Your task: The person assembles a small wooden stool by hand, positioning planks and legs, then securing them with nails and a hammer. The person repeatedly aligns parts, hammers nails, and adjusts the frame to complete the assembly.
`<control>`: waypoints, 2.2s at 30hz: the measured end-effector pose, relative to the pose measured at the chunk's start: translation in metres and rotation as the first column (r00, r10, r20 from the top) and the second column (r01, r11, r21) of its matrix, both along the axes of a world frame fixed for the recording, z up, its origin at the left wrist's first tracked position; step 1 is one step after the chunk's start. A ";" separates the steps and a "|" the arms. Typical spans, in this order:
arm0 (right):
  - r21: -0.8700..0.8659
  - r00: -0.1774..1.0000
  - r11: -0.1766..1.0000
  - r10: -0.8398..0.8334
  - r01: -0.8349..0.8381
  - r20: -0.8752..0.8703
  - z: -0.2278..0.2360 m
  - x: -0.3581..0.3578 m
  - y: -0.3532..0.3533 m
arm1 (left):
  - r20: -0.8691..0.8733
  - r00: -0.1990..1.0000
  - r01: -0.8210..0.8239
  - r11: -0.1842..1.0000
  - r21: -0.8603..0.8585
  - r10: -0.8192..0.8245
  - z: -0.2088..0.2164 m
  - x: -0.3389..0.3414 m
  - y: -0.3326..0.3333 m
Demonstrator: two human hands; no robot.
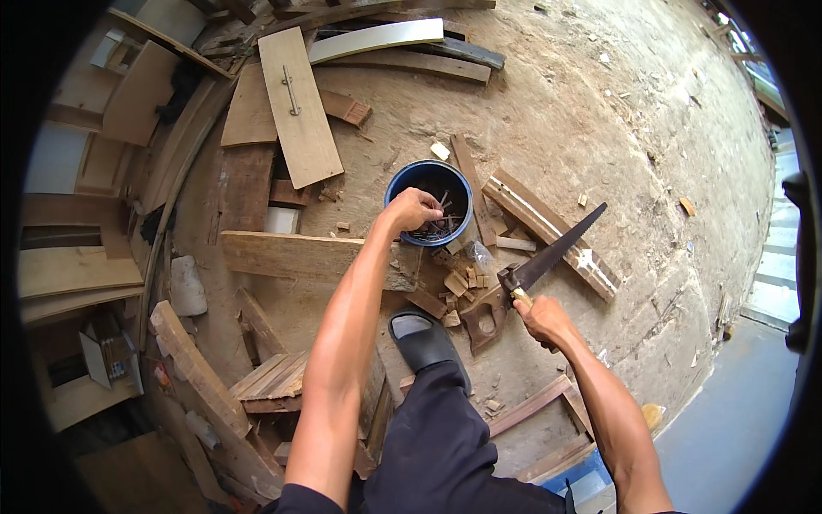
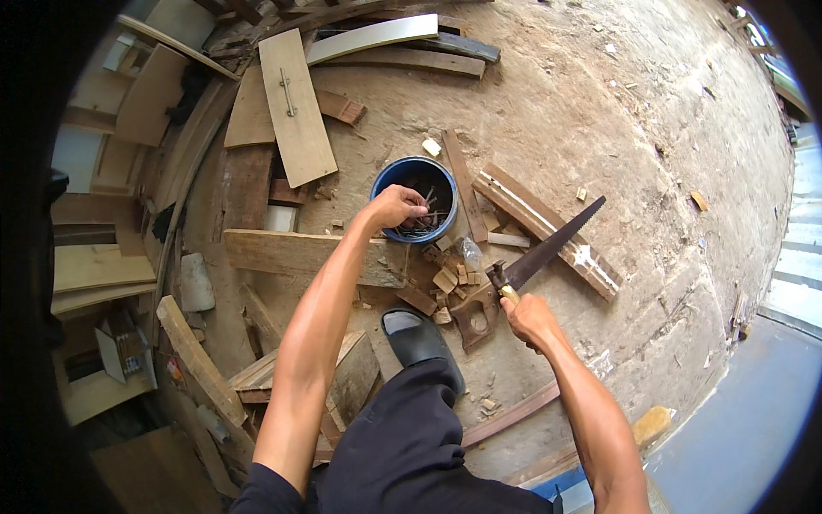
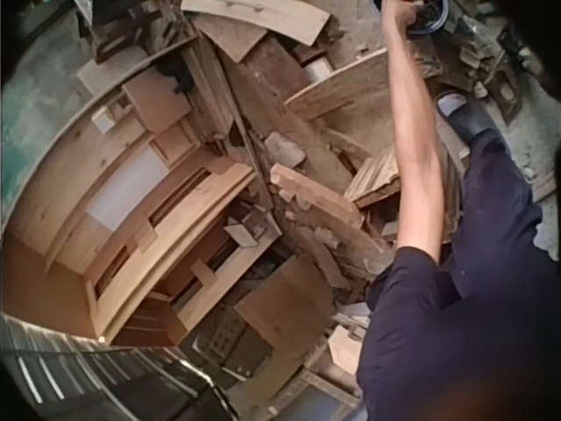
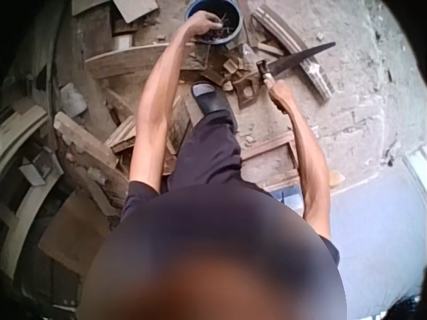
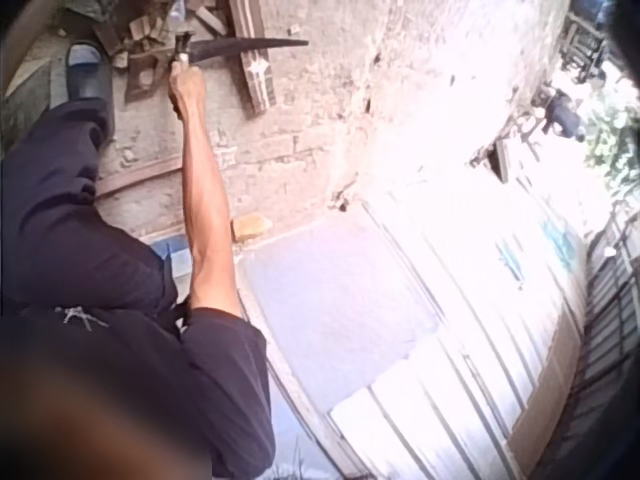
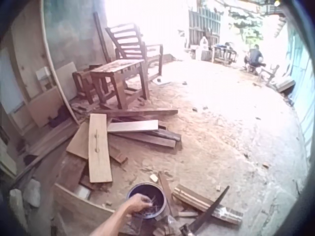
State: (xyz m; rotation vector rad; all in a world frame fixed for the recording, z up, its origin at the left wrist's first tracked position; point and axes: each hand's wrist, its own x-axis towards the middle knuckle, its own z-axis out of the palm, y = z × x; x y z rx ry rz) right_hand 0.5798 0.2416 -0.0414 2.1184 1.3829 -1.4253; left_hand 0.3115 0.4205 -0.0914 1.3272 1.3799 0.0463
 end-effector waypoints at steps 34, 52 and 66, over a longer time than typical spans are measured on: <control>0.021 0.993 0.993 0.119 -0.120 0.015 -0.002 -0.002 0.006 | 0.393 0.709 -0.413 0.797 -0.441 0.586 0.018 -0.020 -0.013; 0.049 0.997 0.996 0.070 -0.069 -0.025 0.002 -0.011 -0.011 | 0.421 0.758 -0.540 0.841 -0.022 0.498 0.066 -0.007 -0.038; 0.544 0.855 0.828 0.374 -0.134 -0.359 -0.075 0.028 -0.039 | 0.537 0.333 -0.938 0.329 0.106 0.775 0.245 -0.177 -0.392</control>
